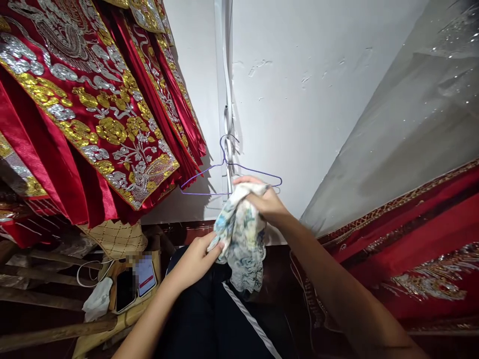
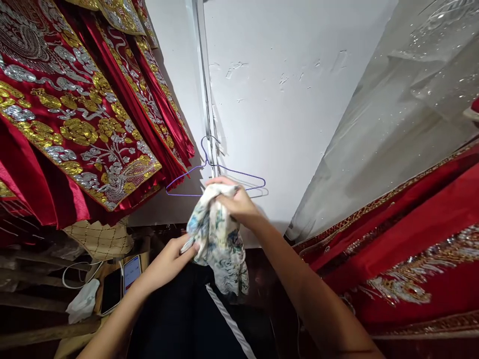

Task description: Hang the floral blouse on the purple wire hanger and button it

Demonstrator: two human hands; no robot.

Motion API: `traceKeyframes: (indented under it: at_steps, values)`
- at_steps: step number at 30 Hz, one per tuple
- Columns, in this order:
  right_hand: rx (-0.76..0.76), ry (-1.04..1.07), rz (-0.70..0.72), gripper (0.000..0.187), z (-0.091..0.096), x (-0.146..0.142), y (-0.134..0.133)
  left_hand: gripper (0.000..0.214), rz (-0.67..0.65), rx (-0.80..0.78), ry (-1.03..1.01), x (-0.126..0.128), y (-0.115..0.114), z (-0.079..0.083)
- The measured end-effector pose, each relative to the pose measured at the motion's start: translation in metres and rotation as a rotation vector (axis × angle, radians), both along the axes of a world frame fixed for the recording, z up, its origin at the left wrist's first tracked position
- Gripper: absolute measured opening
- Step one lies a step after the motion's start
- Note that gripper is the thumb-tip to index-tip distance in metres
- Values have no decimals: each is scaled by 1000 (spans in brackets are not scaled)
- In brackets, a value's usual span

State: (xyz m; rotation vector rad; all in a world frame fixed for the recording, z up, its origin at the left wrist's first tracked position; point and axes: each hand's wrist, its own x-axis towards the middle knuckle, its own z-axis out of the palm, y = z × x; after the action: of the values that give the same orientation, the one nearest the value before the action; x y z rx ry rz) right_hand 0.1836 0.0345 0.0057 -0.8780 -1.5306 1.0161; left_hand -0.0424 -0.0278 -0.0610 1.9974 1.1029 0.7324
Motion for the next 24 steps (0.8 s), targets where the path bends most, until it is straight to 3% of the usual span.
traceKeyframes:
  at_steps: [2,4,8,12,15,18,21,24]
  values:
    - [6,128,-175,33,-11,7,21,30,55,6,78,-10,0,-5]
    - [-67,173,-209,36,-27,10,43,29,113,27,161,-23,-2,-6]
    - [-189,-98,-226,43,-72,6,70,38,103,49,372,-51,-8,0]
    - [-142,-215,-293,37,-98,8,66,41,73,-22,549,-80,3,-3]
    - [-82,-248,-345,36,-95,26,50,23,105,56,466,-98,31,-10]
    - [-10,-313,-389,35,-83,46,34,17,147,185,262,-98,59,-4]
    - [-30,-345,-373,30,-73,55,19,16,115,321,82,-75,72,16]
    - [-93,-324,-274,30,-69,45,4,16,94,412,-8,-42,77,36]
